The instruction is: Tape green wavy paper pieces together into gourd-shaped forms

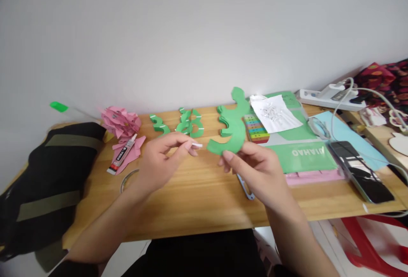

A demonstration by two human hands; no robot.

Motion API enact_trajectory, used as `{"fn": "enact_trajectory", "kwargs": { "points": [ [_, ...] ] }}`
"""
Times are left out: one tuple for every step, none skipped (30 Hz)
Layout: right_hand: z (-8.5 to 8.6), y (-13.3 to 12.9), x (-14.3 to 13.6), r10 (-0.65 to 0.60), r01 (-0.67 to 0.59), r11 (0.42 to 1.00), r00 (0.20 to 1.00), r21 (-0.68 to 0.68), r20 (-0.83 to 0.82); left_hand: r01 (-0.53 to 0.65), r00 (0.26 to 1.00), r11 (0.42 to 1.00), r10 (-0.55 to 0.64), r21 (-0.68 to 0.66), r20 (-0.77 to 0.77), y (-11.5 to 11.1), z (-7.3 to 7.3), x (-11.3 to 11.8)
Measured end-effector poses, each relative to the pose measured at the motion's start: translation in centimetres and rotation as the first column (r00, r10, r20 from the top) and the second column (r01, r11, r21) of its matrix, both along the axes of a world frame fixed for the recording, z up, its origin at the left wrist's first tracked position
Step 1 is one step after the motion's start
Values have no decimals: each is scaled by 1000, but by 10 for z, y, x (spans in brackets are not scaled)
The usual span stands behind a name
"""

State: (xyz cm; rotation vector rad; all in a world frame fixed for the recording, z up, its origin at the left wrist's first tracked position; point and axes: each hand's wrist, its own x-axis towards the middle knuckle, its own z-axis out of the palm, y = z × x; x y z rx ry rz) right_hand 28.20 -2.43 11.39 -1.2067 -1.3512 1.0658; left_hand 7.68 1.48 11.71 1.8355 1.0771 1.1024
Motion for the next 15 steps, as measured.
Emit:
{"fn": "enact_trajectory", "kwargs": {
  "points": [
    [-7, -3, 11, -71, 71, 997, 997, -8, -28, 10, 1000, 996, -7, -89, 29, 9, -4, 7],
    [-15, -6, 23, -148, 147, 989, 987, -31, -57, 23, 999, 983, -15, -183, 45, 20, -9, 18],
    [-22, -10, 34, -220, 215, 974, 972, -67, -78, 30, 999, 963, -24, -268, 28, 33, -14, 31],
    [-30, -14, 45, -277, 268, 959, 955, -94, -106, 51, 999, 957, -51, -286, 5, 47, -20, 47],
    [-36, -19, 55, -333, 319, 939, 935, -127, -122, 79, 996, 955, -87, -287, -15, 62, -24, 66],
    [-41, -23, 63, -380, 360, 920, 915, -153, -133, 108, 991, 953, -124, -284, -39, 77, -29, 87],
    [-45, -28, 70, -417, 393, 904, 897, -170, -148, 145, 983, 948, -171, -283, -69, 92, -32, 109],
    [-48, -32, 75, -439, 410, 893, 885, -186, -156, 172, 973, 945, -207, -278, -104, 106, -35, 132],
    [-50, -35, 79, -450, 418, 887, 877, -197, -165, 198, 959, 941, -243, -274, -143, 119, -37, 153],
    [-51, -39, 82, -453, 417, 885, 874, -210, -175, 217, 945, 939, -271, -269, -184, 130, -39, 173],
    [-53, -41, 83, -450, 409, 885, 874, -224, -182, 233, 928, 936, -295, -264, -226, 139, -41, 191],
    [-54, -44, 83, -444, 397, 886, 876, -241, -189, 242, 913, 936, -308, -254, -267, 147, -42, 205],
    [-56, -45, 83, -438, 385, 886, 877, -257, -195, 246, 898, 939, -315, -242, -308, 153, -44, 217],
    [-58, -46, 83, -428, 369, 889, 881, -272, -202, 249, 883, 942, -317, -227, -346, 158, -45, 227],
    [-60, -47, 82, -412, 347, 893, 887, -286, -209, 250, 869, 945, -315, -210, -382, 161, -47, 234]
  ]
}}
